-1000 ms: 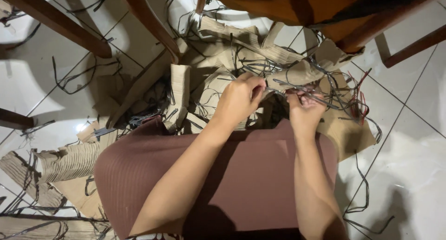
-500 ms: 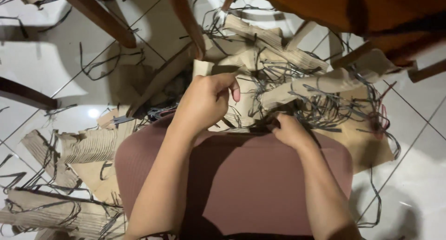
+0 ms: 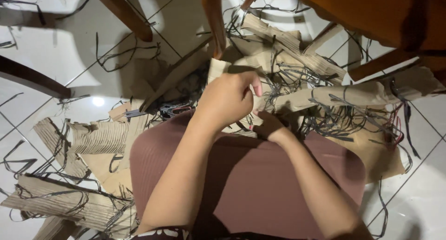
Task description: Untangling a large bundle of wires and removing cardboard packaging
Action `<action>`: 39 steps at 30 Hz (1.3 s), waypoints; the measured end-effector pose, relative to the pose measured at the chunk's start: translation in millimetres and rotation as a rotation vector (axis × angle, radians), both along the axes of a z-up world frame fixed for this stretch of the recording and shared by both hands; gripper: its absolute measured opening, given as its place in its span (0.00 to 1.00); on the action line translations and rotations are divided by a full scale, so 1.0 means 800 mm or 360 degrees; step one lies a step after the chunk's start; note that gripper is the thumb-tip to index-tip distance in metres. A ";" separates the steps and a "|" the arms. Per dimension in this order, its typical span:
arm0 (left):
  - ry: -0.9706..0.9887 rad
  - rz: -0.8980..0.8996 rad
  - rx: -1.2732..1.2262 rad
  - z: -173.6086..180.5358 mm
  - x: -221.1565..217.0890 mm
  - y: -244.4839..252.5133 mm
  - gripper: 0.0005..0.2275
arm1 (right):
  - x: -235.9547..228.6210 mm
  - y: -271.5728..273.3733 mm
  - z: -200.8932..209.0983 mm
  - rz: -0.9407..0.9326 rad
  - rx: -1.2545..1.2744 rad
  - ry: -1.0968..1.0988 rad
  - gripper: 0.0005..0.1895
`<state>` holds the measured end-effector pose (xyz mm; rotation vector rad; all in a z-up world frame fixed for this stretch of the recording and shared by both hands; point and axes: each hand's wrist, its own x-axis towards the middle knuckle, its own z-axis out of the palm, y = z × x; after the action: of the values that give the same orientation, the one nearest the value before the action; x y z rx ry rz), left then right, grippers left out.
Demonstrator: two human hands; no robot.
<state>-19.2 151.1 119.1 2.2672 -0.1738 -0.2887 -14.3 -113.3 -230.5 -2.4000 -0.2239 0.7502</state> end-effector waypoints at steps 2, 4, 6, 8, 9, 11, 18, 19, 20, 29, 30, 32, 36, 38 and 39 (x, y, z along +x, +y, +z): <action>0.0129 -0.0055 0.0081 -0.019 0.004 0.002 0.10 | -0.009 0.041 0.061 0.0055 0.0017 -0.0053 0.38; 0.0263 -0.0110 0.0160 -0.042 0.007 0.003 0.10 | -0.016 0.055 0.068 0.0111 0.0036 -0.0101 0.38; 0.0392 -0.0232 0.0304 -0.069 0.009 0.003 0.12 | -0.020 0.041 0.020 0.0281 -0.0106 -0.0199 0.34; 0.0395 -0.0229 0.0322 -0.077 0.013 0.000 0.11 | -0.027 0.067 0.077 0.0122 0.0020 0.0112 0.36; 0.0394 -0.0231 0.0338 -0.080 0.016 -0.002 0.11 | -0.030 0.080 0.106 -0.0040 0.0145 0.0419 0.38; 0.0377 -0.0244 0.0307 -0.077 0.017 0.001 0.12 | -0.049 0.092 0.081 0.0320 -0.0205 -0.0002 0.37; 0.0399 -0.0236 0.0270 -0.100 0.017 0.001 0.13 | -0.024 0.133 0.187 0.0700 -0.0724 -0.0096 0.28; 0.0402 -0.0237 0.0268 -0.098 0.018 0.000 0.13 | -0.021 0.120 0.176 0.0700 -0.0725 -0.0092 0.28; 0.0417 -0.0267 0.0267 -0.096 0.019 0.000 0.13 | -0.017 0.107 0.166 0.0594 -0.0198 -0.0744 0.28; 0.0442 -0.0286 0.0334 -0.106 0.020 0.004 0.15 | -0.015 0.050 0.119 -0.0042 0.0101 -0.0742 0.30; 0.0437 -0.0279 0.0327 -0.104 0.020 0.006 0.15 | -0.017 0.057 0.105 -0.0074 0.0324 -0.0749 0.29; 0.0444 -0.0295 0.0324 -0.112 0.022 0.004 0.15 | -0.011 0.116 0.133 -0.0117 0.0138 -0.0640 0.20; 0.0505 -0.0334 0.0315 -0.079 0.019 0.008 0.15 | -0.010 0.117 0.048 -0.0091 0.0001 -0.0067 0.25; 0.0521 -0.0314 0.0316 -0.072 0.013 0.008 0.15 | -0.011 0.115 0.048 -0.0025 0.0086 -0.0045 0.19; 0.0538 -0.0295 0.0315 -0.069 0.010 0.009 0.15 | -0.011 0.114 0.048 0.0039 0.0170 -0.0022 0.13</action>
<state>-11.5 158.0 64.0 2.3584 -0.1844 -0.8114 -23.3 -21.8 -192.4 -2.3061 -0.2919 0.7146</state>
